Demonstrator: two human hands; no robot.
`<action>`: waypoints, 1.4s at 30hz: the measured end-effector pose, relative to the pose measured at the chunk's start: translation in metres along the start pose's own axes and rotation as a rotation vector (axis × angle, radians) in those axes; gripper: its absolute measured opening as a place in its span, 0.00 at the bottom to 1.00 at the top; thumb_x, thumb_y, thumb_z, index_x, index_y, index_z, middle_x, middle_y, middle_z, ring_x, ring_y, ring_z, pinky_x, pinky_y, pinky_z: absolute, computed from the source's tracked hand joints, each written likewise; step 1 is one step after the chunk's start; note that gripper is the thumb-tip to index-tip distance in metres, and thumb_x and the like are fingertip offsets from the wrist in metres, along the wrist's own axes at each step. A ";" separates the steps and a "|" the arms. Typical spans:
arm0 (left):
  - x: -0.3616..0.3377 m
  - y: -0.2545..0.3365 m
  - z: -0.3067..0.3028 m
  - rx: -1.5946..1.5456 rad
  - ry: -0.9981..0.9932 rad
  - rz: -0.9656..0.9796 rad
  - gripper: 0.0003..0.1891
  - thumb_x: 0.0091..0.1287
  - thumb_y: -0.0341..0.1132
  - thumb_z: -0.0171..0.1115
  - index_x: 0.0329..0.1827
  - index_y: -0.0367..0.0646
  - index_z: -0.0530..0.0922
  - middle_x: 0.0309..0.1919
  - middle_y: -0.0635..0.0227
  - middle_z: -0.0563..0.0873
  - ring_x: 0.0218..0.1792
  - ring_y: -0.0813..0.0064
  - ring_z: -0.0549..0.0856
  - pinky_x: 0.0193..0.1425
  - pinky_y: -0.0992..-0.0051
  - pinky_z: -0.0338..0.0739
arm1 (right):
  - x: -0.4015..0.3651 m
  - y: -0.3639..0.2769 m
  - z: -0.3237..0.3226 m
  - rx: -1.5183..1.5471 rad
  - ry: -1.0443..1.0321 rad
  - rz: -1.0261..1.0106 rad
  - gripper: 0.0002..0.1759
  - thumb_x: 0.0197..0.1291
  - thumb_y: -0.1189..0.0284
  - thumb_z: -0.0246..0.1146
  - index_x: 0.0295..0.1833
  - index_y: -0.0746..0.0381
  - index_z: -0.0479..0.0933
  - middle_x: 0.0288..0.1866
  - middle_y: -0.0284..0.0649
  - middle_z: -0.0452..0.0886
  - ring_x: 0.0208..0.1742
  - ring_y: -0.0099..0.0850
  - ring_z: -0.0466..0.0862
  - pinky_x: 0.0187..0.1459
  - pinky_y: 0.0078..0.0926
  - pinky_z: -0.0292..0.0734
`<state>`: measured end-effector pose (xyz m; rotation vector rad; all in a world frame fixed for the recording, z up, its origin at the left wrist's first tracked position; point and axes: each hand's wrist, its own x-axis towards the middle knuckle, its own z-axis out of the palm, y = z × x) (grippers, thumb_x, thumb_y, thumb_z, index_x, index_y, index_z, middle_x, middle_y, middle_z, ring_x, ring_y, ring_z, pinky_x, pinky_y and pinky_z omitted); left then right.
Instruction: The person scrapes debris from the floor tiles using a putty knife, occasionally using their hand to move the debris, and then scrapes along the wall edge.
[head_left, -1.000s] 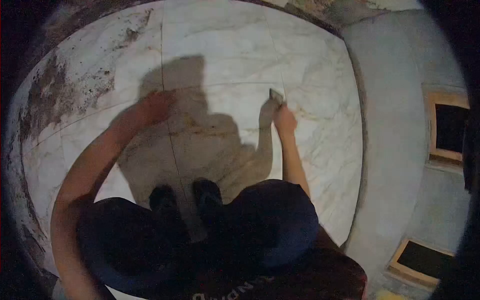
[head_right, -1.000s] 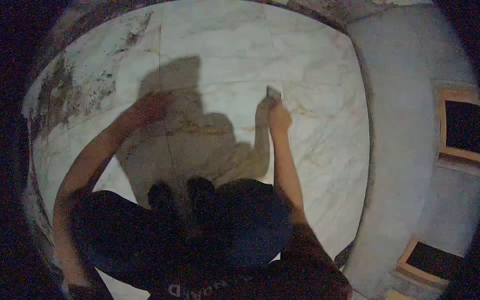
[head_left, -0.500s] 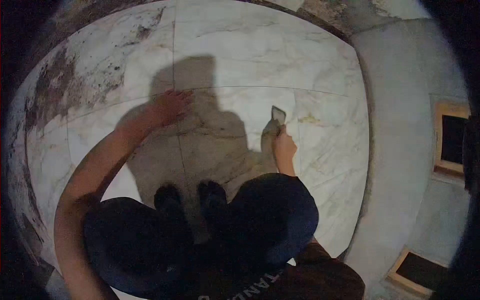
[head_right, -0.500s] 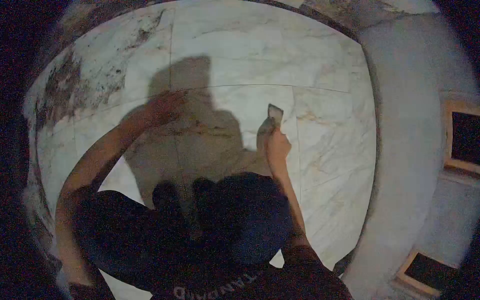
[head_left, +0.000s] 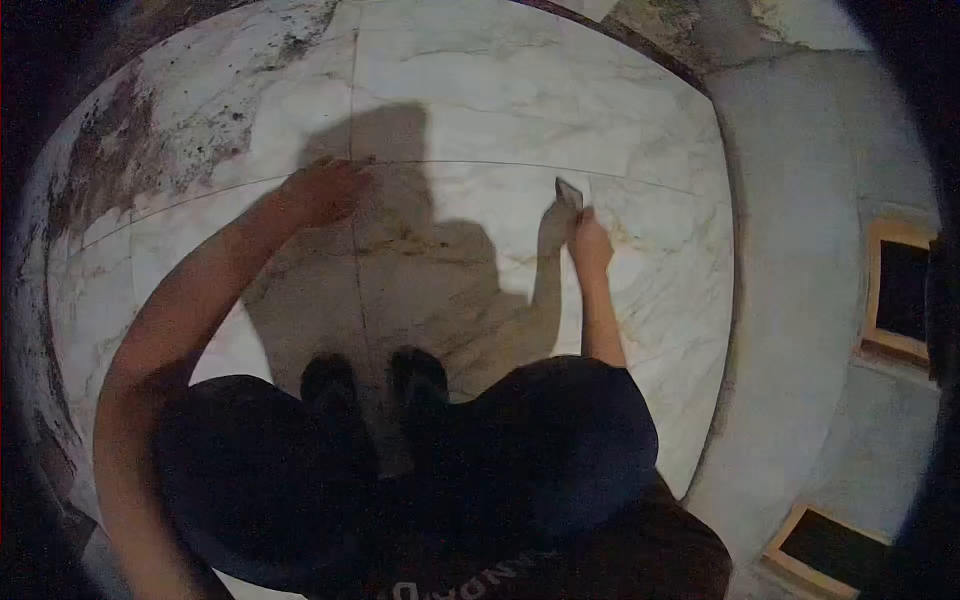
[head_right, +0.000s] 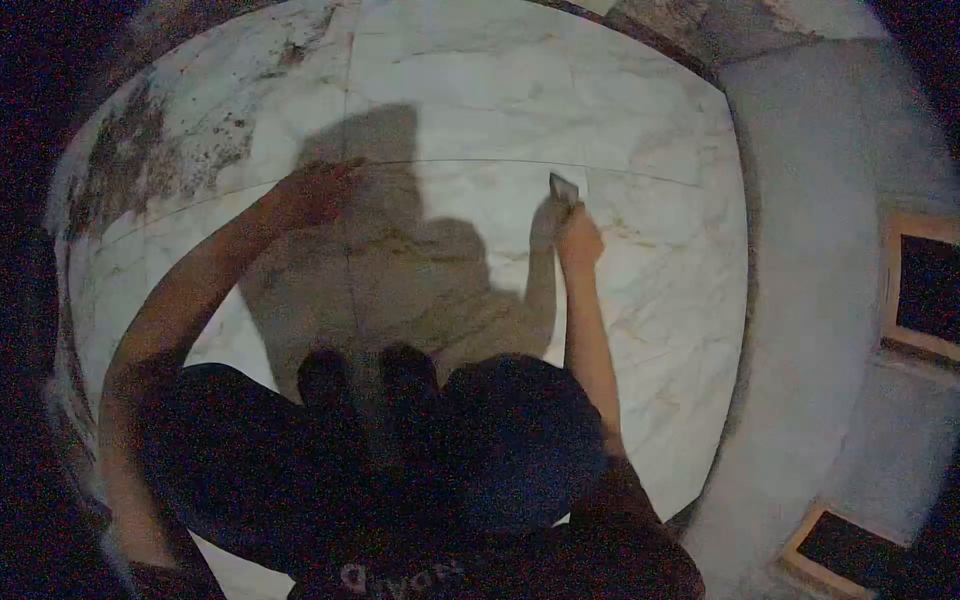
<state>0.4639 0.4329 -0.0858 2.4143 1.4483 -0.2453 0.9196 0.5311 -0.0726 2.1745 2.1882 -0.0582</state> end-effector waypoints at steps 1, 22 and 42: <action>-0.002 0.006 -0.017 -0.074 -0.044 -0.114 0.34 0.69 0.44 0.63 0.77 0.47 0.63 0.79 0.61 0.60 0.73 0.57 0.70 0.76 0.54 0.64 | 0.026 0.002 0.000 -0.016 0.035 -0.047 0.17 0.69 0.57 0.56 0.52 0.58 0.75 0.37 0.56 0.85 0.41 0.57 0.85 0.39 0.57 0.78; -0.032 -0.005 -0.016 -0.060 0.048 -0.069 0.27 0.71 0.41 0.60 0.71 0.43 0.70 0.78 0.63 0.62 0.69 0.61 0.74 0.72 0.57 0.69 | -0.128 -0.049 0.039 -0.005 -0.029 -0.067 0.20 0.73 0.62 0.50 0.65 0.57 0.70 0.29 0.53 0.85 0.32 0.56 0.85 0.33 0.58 0.76; -0.009 -0.005 -0.031 0.071 -0.111 -0.073 0.32 0.70 0.40 0.60 0.77 0.49 0.64 0.79 0.57 0.61 0.71 0.56 0.72 0.76 0.49 0.62 | -0.112 -0.066 0.014 -0.001 -0.038 -0.150 0.22 0.70 0.61 0.56 0.65 0.57 0.72 0.30 0.50 0.84 0.30 0.52 0.85 0.30 0.51 0.76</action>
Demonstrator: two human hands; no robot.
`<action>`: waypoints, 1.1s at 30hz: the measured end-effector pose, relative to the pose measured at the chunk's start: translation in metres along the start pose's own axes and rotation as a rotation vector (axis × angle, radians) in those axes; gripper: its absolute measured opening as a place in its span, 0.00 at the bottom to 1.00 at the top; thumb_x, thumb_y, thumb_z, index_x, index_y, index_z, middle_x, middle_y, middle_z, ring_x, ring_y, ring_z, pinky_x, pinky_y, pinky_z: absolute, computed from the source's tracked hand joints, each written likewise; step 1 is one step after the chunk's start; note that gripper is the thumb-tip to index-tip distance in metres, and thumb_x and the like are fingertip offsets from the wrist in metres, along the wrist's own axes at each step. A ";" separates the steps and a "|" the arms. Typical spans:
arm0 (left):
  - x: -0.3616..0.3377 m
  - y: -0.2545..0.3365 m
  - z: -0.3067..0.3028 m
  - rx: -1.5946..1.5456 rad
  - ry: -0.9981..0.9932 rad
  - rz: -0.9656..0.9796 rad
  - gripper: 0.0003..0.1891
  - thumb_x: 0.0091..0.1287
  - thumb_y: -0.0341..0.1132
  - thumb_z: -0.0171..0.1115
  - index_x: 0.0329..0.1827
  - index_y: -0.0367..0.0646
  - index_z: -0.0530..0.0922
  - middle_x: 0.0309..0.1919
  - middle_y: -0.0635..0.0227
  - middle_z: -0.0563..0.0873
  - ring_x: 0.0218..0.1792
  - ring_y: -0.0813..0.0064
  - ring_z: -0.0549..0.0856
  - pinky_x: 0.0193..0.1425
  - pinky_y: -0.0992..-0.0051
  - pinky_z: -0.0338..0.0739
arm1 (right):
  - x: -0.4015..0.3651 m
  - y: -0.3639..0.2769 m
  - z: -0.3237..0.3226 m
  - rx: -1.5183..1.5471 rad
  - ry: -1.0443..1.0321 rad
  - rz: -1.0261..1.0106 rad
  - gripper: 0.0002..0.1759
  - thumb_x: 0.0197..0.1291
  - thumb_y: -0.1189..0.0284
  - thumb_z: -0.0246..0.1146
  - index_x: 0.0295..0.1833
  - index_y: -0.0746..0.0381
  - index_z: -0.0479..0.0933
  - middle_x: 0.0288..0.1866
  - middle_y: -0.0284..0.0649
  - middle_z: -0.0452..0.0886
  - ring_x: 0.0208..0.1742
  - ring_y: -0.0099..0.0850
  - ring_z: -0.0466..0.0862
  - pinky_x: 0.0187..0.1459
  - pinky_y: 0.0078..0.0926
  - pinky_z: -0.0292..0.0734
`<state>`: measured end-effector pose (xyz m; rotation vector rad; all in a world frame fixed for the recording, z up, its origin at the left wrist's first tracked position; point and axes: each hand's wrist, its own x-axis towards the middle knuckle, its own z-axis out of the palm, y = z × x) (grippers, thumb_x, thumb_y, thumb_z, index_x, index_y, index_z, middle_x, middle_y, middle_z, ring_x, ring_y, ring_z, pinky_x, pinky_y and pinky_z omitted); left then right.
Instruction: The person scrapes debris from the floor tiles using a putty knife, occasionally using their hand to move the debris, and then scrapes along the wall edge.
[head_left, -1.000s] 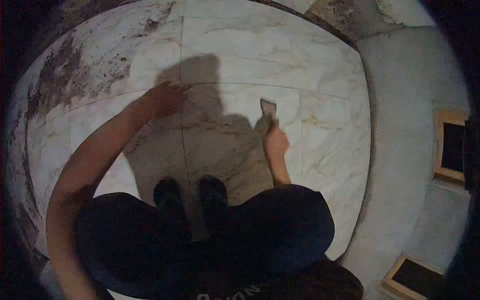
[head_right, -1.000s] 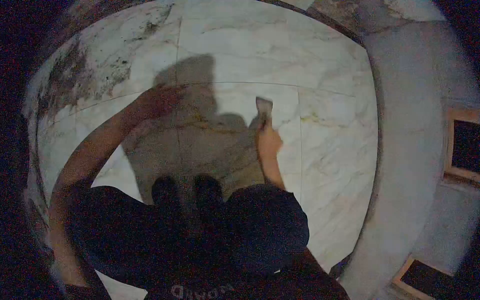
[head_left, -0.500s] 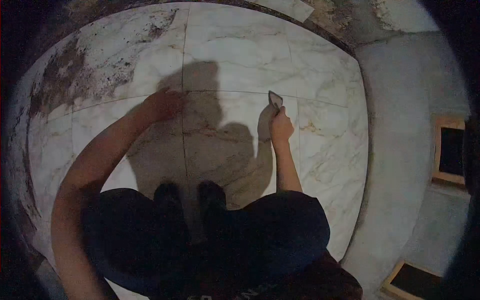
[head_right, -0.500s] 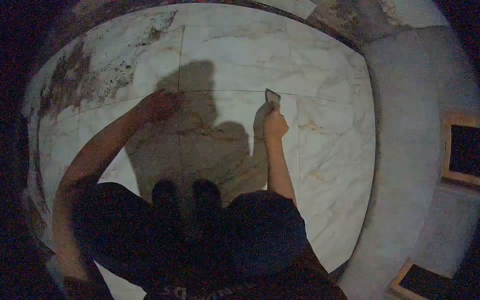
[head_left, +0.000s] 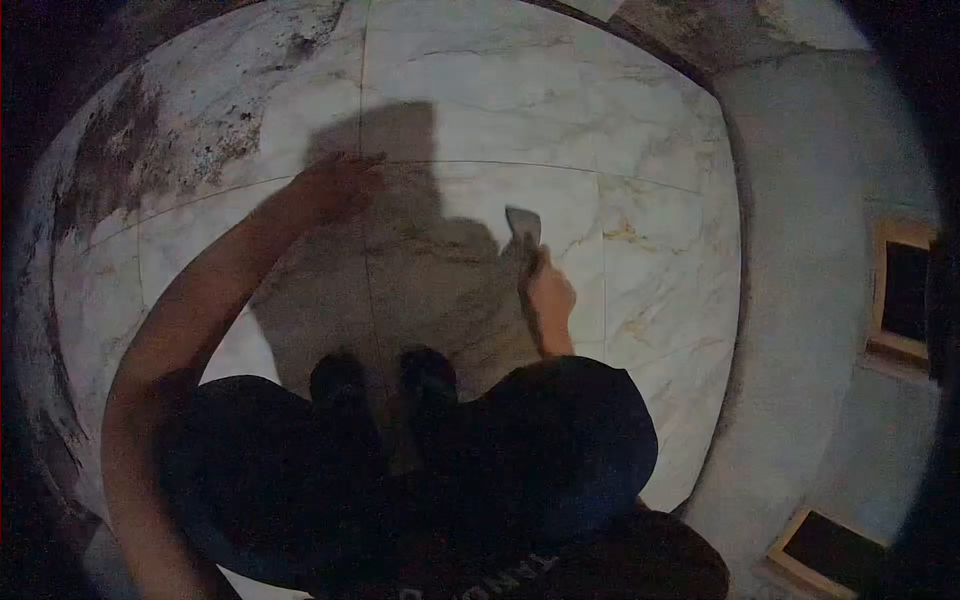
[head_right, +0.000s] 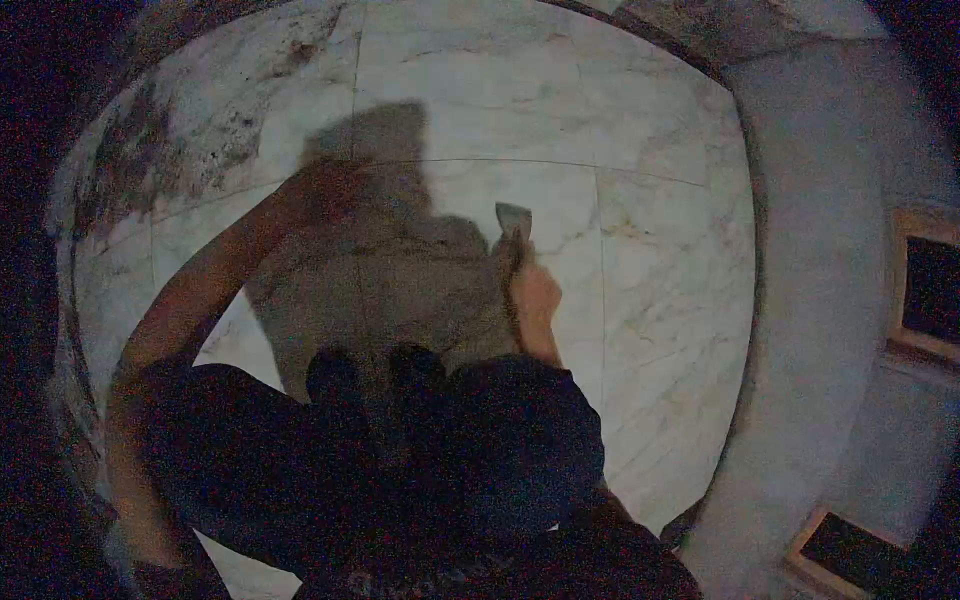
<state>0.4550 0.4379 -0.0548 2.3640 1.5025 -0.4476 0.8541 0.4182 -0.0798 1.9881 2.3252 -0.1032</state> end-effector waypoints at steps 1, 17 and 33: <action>0.003 -0.008 0.007 -0.083 0.068 -0.012 0.31 0.72 0.44 0.58 0.77 0.47 0.63 0.78 0.58 0.63 0.72 0.58 0.72 0.76 0.53 0.63 | -0.012 -0.003 0.005 0.000 -0.014 -0.017 0.22 0.70 0.61 0.56 0.65 0.57 0.72 0.30 0.50 0.84 0.30 0.52 0.85 0.30 0.51 0.76; -0.009 -0.007 0.039 -0.076 0.242 0.032 0.27 0.76 0.43 0.53 0.75 0.43 0.67 0.79 0.63 0.62 0.73 0.59 0.70 0.77 0.60 0.63 | -0.088 -0.020 0.033 0.153 -0.034 -0.061 0.17 0.71 0.62 0.59 0.63 0.50 0.75 0.36 0.45 0.86 0.32 0.46 0.86 0.29 0.44 0.79; 0.002 -0.018 0.005 0.017 0.164 0.093 0.30 0.74 0.36 0.57 0.78 0.49 0.62 0.79 0.64 0.62 0.77 0.56 0.65 0.79 0.56 0.60 | -0.230 0.049 0.031 0.147 -0.236 0.243 0.22 0.69 0.64 0.61 0.68 0.48 0.74 0.37 0.41 0.86 0.28 0.43 0.86 0.28 0.44 0.80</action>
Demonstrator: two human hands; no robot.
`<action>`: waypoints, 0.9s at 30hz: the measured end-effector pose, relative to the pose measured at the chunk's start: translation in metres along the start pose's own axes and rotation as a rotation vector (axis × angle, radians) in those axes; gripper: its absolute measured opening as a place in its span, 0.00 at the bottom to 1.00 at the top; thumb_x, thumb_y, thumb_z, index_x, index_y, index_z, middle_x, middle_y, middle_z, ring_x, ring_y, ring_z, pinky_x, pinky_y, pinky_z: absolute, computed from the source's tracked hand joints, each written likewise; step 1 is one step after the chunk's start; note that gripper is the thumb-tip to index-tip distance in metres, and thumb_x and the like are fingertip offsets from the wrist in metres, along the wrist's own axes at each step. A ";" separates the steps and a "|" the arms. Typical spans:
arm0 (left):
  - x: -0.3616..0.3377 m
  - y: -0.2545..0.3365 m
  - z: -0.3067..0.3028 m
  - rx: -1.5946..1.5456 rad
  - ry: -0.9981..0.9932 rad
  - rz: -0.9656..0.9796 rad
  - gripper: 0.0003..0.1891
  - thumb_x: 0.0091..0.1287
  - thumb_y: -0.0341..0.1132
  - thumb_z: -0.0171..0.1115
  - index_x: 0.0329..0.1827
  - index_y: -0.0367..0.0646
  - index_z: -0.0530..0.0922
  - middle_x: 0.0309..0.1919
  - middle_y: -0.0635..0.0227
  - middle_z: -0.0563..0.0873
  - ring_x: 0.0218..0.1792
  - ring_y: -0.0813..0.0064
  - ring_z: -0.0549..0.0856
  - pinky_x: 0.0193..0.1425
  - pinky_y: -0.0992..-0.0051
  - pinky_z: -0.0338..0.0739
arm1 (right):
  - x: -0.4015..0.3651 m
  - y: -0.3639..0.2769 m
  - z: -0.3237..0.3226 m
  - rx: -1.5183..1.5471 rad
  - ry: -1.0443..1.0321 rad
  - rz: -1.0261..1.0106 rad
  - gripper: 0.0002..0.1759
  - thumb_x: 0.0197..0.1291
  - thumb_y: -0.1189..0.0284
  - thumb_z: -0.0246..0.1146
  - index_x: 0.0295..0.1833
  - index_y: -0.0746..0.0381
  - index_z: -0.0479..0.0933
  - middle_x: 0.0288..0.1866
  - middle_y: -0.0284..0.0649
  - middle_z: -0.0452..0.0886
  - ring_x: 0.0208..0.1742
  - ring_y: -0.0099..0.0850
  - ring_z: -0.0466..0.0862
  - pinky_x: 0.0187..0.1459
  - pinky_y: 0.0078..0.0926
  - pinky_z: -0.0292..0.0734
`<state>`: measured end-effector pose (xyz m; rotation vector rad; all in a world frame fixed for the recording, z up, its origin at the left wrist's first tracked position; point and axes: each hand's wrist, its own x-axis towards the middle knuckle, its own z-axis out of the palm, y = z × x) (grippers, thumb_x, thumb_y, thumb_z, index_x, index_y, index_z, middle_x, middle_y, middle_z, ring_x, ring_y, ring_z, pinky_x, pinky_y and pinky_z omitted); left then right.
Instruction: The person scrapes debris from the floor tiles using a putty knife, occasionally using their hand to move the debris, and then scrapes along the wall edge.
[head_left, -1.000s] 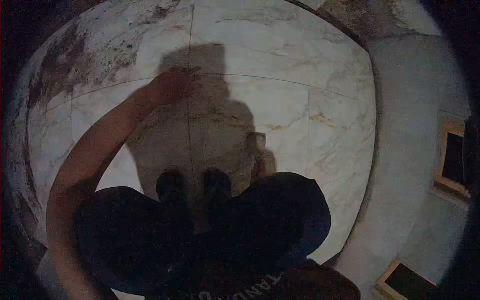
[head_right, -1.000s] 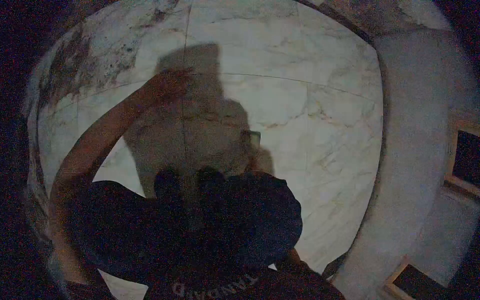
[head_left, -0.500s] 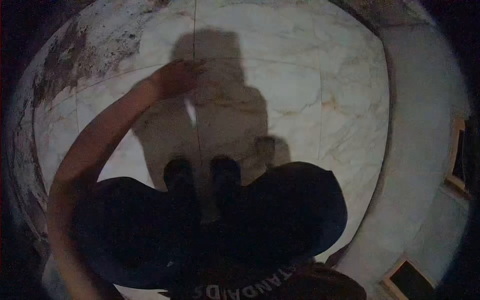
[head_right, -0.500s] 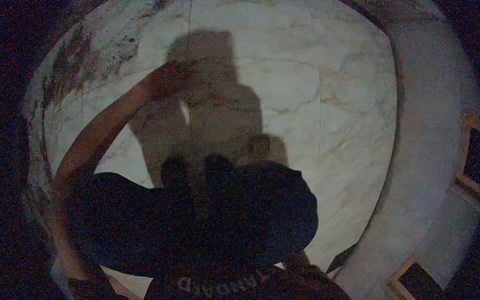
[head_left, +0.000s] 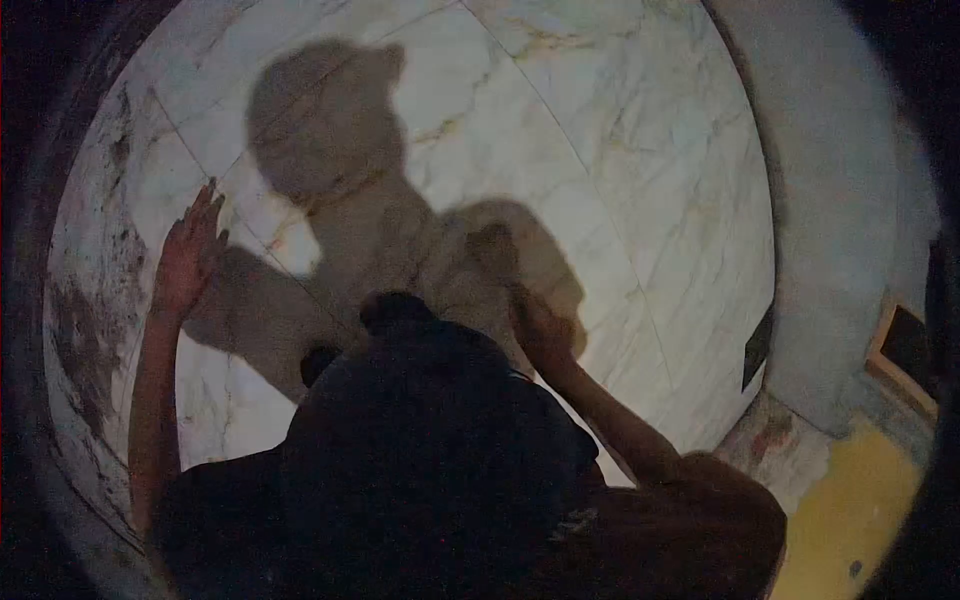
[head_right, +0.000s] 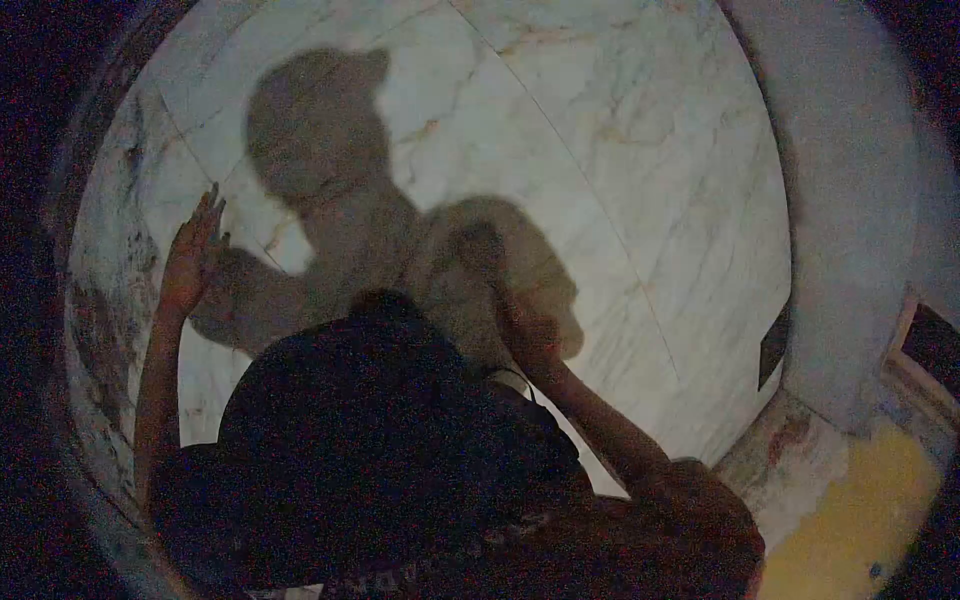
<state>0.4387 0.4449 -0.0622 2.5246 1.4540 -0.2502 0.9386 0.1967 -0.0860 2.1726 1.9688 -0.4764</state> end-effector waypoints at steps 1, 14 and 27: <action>0.003 -0.003 -0.001 0.001 -0.005 0.017 0.30 0.74 0.36 0.57 0.78 0.49 0.62 0.79 0.64 0.62 0.77 0.56 0.65 0.79 0.56 0.60 | 0.031 -0.018 0.007 0.042 0.101 -0.026 0.23 0.68 0.64 0.62 0.68 0.49 0.74 0.37 0.41 0.86 0.28 0.42 0.86 0.28 0.44 0.80; -0.007 0.015 0.021 -0.040 -0.130 -0.085 0.34 0.71 0.32 0.57 0.80 0.50 0.58 0.81 0.67 0.56 0.77 0.55 0.63 0.81 0.54 0.57 | 0.112 -0.020 -0.015 -0.036 0.120 -0.125 0.23 0.66 0.62 0.65 0.66 0.49 0.76 0.35 0.43 0.86 0.33 0.38 0.88 0.29 0.39 0.81; -0.027 0.003 0.029 0.041 -0.231 -0.148 0.37 0.68 0.35 0.63 0.80 0.51 0.59 0.80 0.63 0.59 0.77 0.56 0.64 0.81 0.57 0.57 | 0.143 -0.040 -0.016 0.070 0.388 -0.259 0.16 0.66 0.65 0.66 0.58 0.52 0.81 0.32 0.41 0.85 0.27 0.36 0.86 0.25 0.38 0.78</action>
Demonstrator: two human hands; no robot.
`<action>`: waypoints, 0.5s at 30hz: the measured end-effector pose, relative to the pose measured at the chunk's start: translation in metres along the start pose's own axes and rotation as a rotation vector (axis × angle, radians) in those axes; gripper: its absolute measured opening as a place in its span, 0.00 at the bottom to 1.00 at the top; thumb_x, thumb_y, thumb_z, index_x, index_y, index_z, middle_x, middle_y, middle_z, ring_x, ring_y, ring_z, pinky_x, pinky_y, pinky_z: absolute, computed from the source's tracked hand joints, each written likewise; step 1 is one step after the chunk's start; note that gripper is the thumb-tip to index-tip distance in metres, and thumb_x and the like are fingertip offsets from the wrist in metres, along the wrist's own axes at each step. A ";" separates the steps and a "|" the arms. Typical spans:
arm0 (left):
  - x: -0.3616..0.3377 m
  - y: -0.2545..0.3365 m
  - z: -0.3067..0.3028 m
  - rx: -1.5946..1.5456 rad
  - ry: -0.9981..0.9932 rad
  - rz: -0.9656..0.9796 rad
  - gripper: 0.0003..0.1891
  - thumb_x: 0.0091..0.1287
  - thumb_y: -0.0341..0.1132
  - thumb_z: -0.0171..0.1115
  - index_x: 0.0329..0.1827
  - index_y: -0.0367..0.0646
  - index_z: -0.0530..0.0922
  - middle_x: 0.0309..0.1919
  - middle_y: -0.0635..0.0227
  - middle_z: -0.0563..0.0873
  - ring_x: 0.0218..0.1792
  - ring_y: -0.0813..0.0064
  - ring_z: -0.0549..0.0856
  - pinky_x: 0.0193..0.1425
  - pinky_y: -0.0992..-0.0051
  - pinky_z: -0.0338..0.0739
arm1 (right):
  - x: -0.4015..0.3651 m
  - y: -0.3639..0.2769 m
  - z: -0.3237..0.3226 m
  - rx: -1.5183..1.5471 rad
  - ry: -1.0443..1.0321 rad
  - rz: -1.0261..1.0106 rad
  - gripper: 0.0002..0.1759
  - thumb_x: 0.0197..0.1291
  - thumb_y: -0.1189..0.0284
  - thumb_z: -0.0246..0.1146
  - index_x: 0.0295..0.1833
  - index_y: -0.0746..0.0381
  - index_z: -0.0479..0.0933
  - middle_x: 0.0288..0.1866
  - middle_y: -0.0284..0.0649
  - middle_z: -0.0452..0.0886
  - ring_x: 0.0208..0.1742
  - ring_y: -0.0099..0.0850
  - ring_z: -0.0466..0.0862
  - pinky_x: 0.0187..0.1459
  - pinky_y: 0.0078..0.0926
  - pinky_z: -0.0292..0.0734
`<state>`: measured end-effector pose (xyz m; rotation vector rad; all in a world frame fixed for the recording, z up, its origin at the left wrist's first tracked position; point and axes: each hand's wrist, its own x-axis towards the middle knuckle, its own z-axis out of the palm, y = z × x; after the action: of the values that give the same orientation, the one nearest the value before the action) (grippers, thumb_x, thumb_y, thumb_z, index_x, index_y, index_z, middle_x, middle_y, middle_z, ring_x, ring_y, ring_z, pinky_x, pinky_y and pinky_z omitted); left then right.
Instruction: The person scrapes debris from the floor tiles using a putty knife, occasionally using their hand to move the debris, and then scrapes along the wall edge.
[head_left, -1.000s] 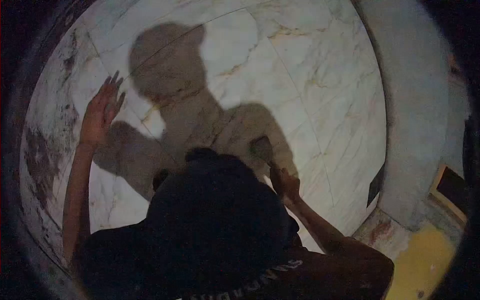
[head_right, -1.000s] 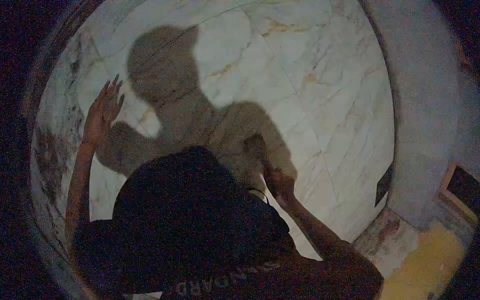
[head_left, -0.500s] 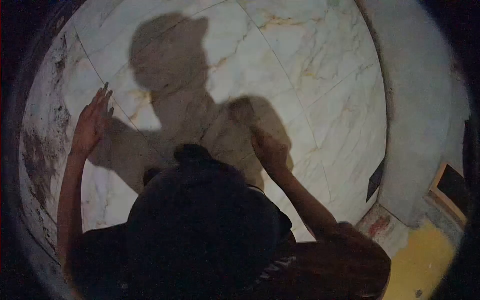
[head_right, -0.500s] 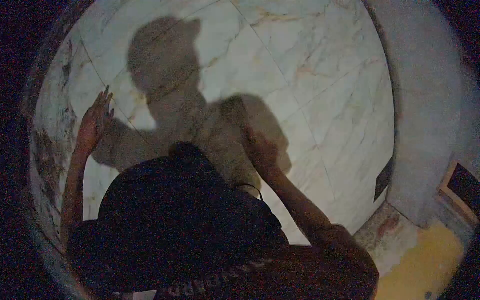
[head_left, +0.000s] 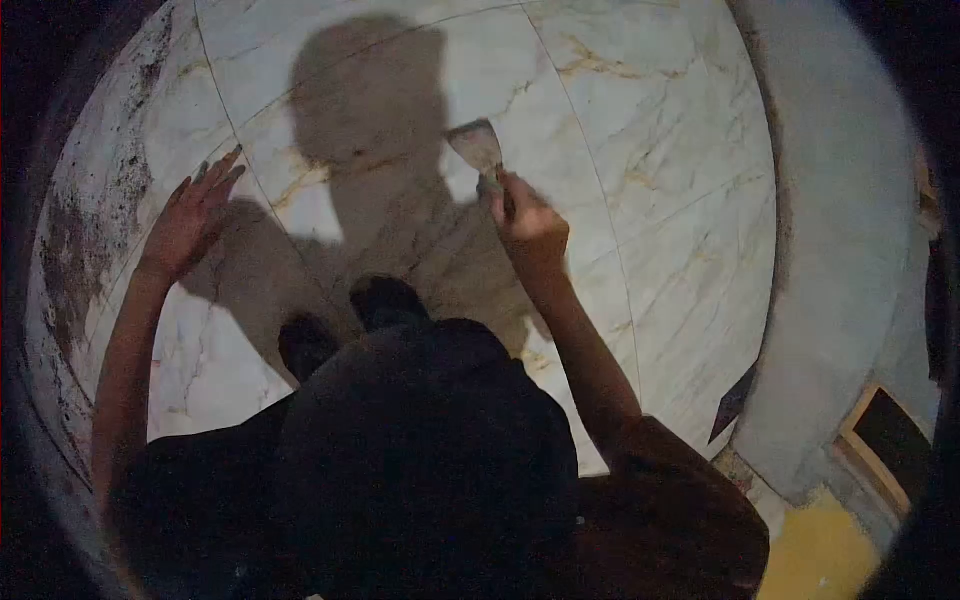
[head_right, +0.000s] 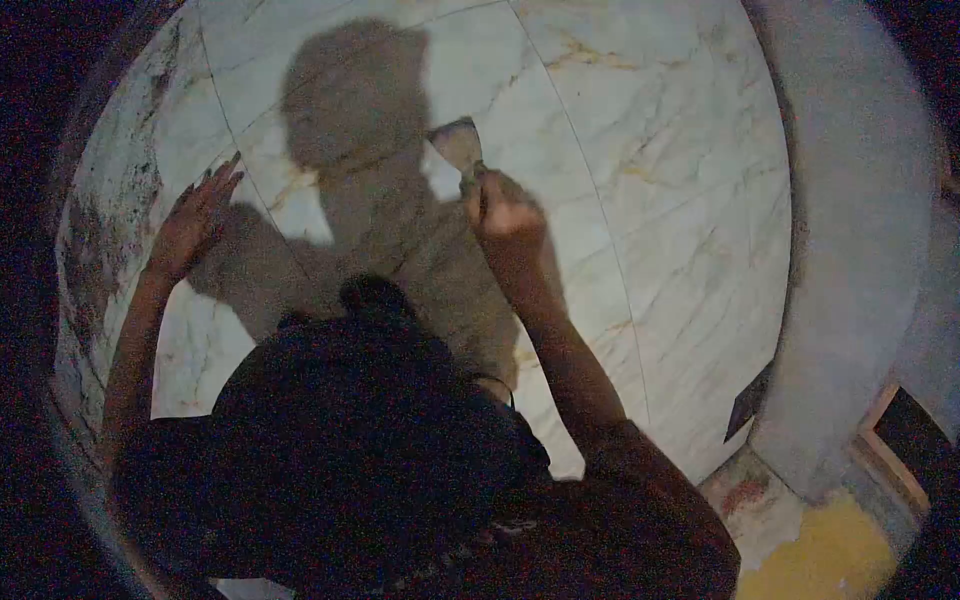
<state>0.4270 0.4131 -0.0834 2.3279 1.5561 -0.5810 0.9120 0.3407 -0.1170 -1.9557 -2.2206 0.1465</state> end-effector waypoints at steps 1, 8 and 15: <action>-0.004 -0.001 -0.005 0.065 0.120 0.135 0.37 0.67 0.35 0.64 0.79 0.50 0.60 0.80 0.63 0.60 0.76 0.55 0.64 0.81 0.57 0.58 | -0.014 -0.002 -0.010 0.020 -0.060 0.016 0.16 0.66 0.64 0.66 0.58 0.51 0.81 0.31 0.42 0.85 0.26 0.35 0.85 0.23 0.37 0.77; -0.012 -0.002 -0.014 -0.258 0.193 0.001 0.36 0.66 0.30 0.61 0.79 0.48 0.60 0.80 0.63 0.60 0.76 0.54 0.66 0.79 0.58 0.61 | -0.110 0.008 -0.003 0.066 -0.010 -0.038 0.19 0.68 0.61 0.64 0.62 0.51 0.80 0.31 0.41 0.84 0.24 0.38 0.83 0.24 0.38 0.76; -0.003 -0.014 -0.012 -0.164 0.200 0.131 0.35 0.67 0.31 0.60 0.79 0.47 0.60 0.79 0.60 0.63 0.75 0.53 0.68 0.79 0.58 0.62 | -0.059 -0.021 -0.030 0.065 -0.234 0.032 0.22 0.68 0.63 0.61 0.67 0.50 0.74 0.32 0.44 0.84 0.23 0.44 0.83 0.23 0.44 0.76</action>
<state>0.4154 0.4216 -0.0718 2.3980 1.4558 -0.1860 0.9047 0.2783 -0.0879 -2.0320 -2.2908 0.4687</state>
